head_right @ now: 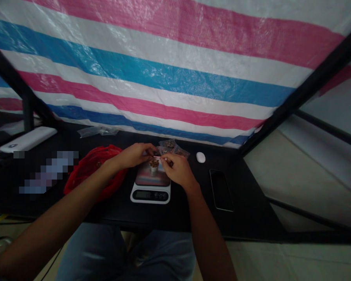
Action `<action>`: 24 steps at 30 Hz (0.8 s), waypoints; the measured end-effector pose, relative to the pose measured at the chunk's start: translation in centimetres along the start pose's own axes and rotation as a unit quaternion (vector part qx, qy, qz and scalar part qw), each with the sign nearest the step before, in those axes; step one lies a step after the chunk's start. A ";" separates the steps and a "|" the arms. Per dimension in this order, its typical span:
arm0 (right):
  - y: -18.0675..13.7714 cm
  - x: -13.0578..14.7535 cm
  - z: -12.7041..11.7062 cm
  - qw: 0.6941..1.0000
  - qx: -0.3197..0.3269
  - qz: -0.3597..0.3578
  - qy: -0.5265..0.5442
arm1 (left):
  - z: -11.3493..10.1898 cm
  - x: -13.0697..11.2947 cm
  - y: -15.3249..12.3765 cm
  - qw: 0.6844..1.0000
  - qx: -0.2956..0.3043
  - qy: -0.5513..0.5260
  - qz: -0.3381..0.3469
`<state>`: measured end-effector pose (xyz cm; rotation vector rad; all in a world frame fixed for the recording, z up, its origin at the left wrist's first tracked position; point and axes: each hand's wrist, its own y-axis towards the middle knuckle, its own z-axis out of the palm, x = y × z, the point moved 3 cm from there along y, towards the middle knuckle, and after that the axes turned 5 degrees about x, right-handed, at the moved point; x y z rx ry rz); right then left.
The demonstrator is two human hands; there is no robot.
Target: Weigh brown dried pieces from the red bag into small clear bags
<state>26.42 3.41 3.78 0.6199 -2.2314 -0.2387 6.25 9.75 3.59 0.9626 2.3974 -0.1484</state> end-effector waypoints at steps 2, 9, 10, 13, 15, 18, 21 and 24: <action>0.0 0.1 0.0 1.000 0.000 0.002 -0.001 | -0.2 -0.2 -0.1 1.000 -0.011 0.002 0.003; 0.0 0.3 0.1 1.000 0.008 -0.002 0.001 | -0.6 -0.6 -0.1 1.000 -0.006 -0.007 0.029; 0.0 0.3 0.1 1.000 0.008 -0.003 0.003 | -0.4 -0.5 0.0 1.000 0.003 -0.002 0.030; 0.0 0.2 0.1 1.000 0.007 -0.002 0.000 | 0.2 -0.2 0.3 1.000 0.022 0.004 0.022; 0.0 0.1 0.1 1.000 0.006 0.000 -0.009 | 0.2 -0.1 0.3 1.000 0.020 0.009 0.016; 0.0 0.2 0.0 1.000 0.005 -0.002 -0.017 | -0.2 -0.4 0.1 1.000 -0.001 -0.015 0.015; 0.0 0.2 0.0 1.000 0.007 0.000 -0.016 | -1.2 -1.5 -0.6 0.994 -0.039 -0.099 0.033; -0.1 0.2 0.1 1.000 0.010 0.002 -0.014 | -2.0 -3.3 -1.2 0.986 -0.039 -0.149 0.067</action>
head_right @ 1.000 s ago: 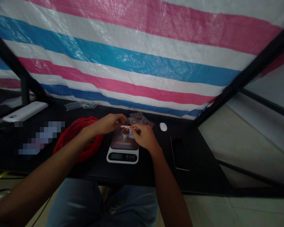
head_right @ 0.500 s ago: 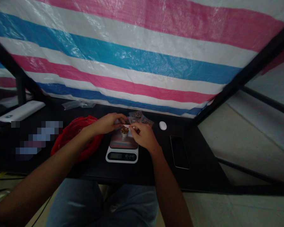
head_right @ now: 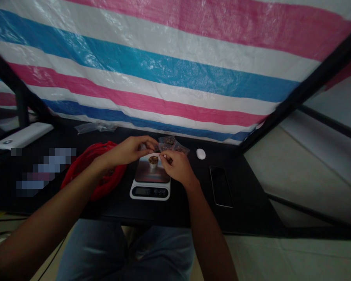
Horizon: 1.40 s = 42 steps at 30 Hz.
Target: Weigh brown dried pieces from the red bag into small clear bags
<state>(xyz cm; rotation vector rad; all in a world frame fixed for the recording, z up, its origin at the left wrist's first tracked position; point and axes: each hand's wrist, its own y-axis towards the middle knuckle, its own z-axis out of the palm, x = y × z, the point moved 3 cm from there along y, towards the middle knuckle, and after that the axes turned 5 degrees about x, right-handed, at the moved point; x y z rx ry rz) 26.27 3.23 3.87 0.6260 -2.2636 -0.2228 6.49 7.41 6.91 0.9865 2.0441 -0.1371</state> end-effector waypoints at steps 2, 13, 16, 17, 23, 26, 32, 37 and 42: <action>0.0 0.0 0.0 1.000 -0.001 -0.006 0.002 | 0.2 -1.0 -0.2 1.000 0.027 -0.013 0.007; 0.0 -0.3 0.2 1.000 -0.003 -0.005 0.006 | 0.9 -1.4 -0.5 0.998 0.059 0.002 0.017; 0.0 -0.2 0.1 1.000 0.004 -0.004 -0.001 | 0.9 -1.5 -0.4 0.997 0.066 0.003 0.027; 0.0 -0.2 0.1 1.000 0.005 -0.004 -0.003 | 0.9 -1.5 -0.4 0.997 0.065 0.005 0.030; 0.1 -0.2 0.1 1.000 0.008 -0.003 -0.016 | 0.8 -1.5 -0.5 0.997 0.057 0.023 0.038; 0.1 -0.4 0.1 1.000 0.010 -0.001 -0.014 | 0.9 -1.4 -0.5 0.997 0.062 0.035 0.039; 0.0 -0.2 0.0 1.000 0.010 -0.002 -0.012 | 0.9 -1.6 -0.6 0.997 0.062 0.036 0.041; 0.0 -0.2 0.0 1.000 0.003 -0.005 -0.010 | -0.2 -1.9 -0.7 0.998 0.014 0.054 0.035; 0.0 -0.4 0.1 1.000 0.001 -0.002 -0.018 | -2.1 1.2 -0.2 0.990 -0.016 0.138 0.002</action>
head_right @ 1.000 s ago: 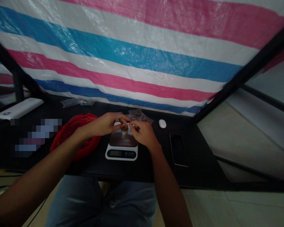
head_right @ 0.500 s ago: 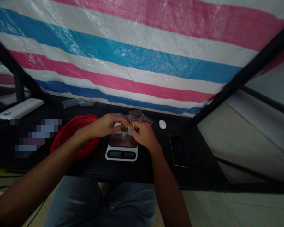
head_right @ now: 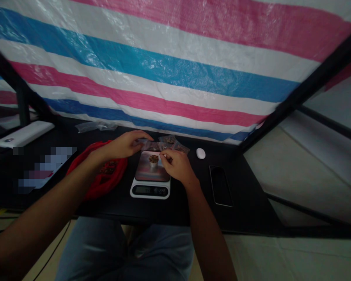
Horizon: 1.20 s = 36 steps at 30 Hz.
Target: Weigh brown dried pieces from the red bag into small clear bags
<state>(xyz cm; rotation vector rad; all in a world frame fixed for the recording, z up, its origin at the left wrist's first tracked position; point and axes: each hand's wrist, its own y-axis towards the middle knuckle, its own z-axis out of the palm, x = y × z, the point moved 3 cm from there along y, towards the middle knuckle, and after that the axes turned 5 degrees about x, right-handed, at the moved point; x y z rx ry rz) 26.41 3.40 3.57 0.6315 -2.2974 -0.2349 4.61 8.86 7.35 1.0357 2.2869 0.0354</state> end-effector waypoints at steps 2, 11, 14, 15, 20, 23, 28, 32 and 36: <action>0.0 0.0 0.0 1.000 0.002 0.001 0.000 | 0.2 1.9 0.3 0.999 0.021 0.026 -0.010; 0.0 0.1 -0.2 1.000 -0.006 0.001 -0.005 | 1.6 6.3 1.1 0.995 0.064 -0.026 -0.068; 0.0 0.1 -0.3 1.000 -0.006 0.007 0.003 | 1.3 6.2 0.8 0.994 0.010 -0.069 -0.081; 0.0 0.0 -0.3 1.000 -0.004 0.008 0.008 | 1.0 6.0 0.6 0.993 -0.018 -0.091 -0.080; -0.1 -0.6 0.0 0.999 0.011 0.004 0.035 | -0.7 3.8 -1.3 0.974 -0.168 -0.135 -0.071; -0.2 -0.7 -0.1 0.999 0.010 -0.014 0.039 | -0.8 1.9 -2.6 0.980 -0.163 -0.110 -0.023; -0.3 -0.1 -0.3 0.998 0.042 -0.034 0.038 | 1.2 0.6 -4.5 0.998 -0.040 -0.050 0.007; -0.4 0.2 -0.1 0.997 0.068 -0.022 0.030 | 2.5 0.8 -5.2 1.000 -0.001 -0.025 0.005; -0.3 0.1 0.3 0.997 0.071 -0.009 0.019 | 3.2 0.5 -5.4 1.000 0.019 0.000 0.000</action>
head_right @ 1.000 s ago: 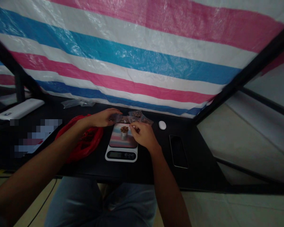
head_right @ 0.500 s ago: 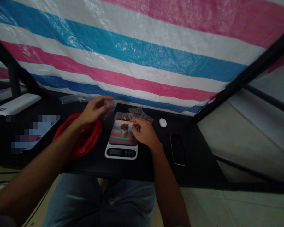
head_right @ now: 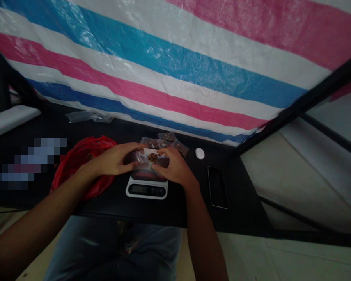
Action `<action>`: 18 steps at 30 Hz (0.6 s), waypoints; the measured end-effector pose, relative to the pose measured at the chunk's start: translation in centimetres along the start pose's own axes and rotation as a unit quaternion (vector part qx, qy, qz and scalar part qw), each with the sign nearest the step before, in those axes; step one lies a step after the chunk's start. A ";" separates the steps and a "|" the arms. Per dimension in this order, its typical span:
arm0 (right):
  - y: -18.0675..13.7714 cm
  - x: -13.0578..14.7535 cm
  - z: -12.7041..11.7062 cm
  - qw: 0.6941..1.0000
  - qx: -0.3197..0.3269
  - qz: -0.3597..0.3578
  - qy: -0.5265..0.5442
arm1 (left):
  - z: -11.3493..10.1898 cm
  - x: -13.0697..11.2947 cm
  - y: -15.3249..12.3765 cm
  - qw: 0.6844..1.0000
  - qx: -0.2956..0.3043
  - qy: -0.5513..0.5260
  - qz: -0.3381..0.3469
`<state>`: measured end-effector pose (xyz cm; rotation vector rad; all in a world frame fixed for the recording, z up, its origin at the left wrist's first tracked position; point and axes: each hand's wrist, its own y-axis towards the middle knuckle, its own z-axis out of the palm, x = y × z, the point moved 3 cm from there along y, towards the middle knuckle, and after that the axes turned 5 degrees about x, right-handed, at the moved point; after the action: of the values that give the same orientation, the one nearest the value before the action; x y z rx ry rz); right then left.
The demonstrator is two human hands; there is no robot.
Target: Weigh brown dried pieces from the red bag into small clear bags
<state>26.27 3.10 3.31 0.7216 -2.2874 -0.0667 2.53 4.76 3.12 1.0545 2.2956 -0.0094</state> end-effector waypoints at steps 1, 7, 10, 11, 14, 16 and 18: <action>0.0 0.0 0.1 1.000 -0.002 -0.001 0.001 | 0.1 -0.1 0.0 1.000 0.000 0.002 0.000; 0.1 -0.1 0.4 1.000 -0.012 -0.001 0.023 | 0.2 -0.4 0.1 1.000 -0.012 0.004 -0.003; 0.1 0.0 0.6 0.999 -0.022 -0.005 0.029 | 0.3 -0.6 0.1 1.000 -0.017 -0.003 -0.009; 0.1 0.0 0.6 0.999 -0.028 -0.010 0.029 | 0.4 -0.7 0.1 1.000 -0.018 -0.005 -0.013; 0.1 0.2 0.5 0.999 -0.035 -0.026 0.021 | 0.5 -1.0 0.1 1.000 -0.022 -0.010 -0.020; 0.1 0.5 0.5 0.999 -0.030 -0.041 0.018 | 0.6 -1.1 0.2 1.000 -0.023 -0.009 -0.018; 0.2 0.8 0.5 0.998 -0.017 -0.054 0.024 | 0.7 -1.1 0.2 1.000 -0.026 -0.005 -0.014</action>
<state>25.36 2.73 3.50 0.8195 -2.1962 -0.1378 3.62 3.97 3.21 0.9947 2.2885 0.0322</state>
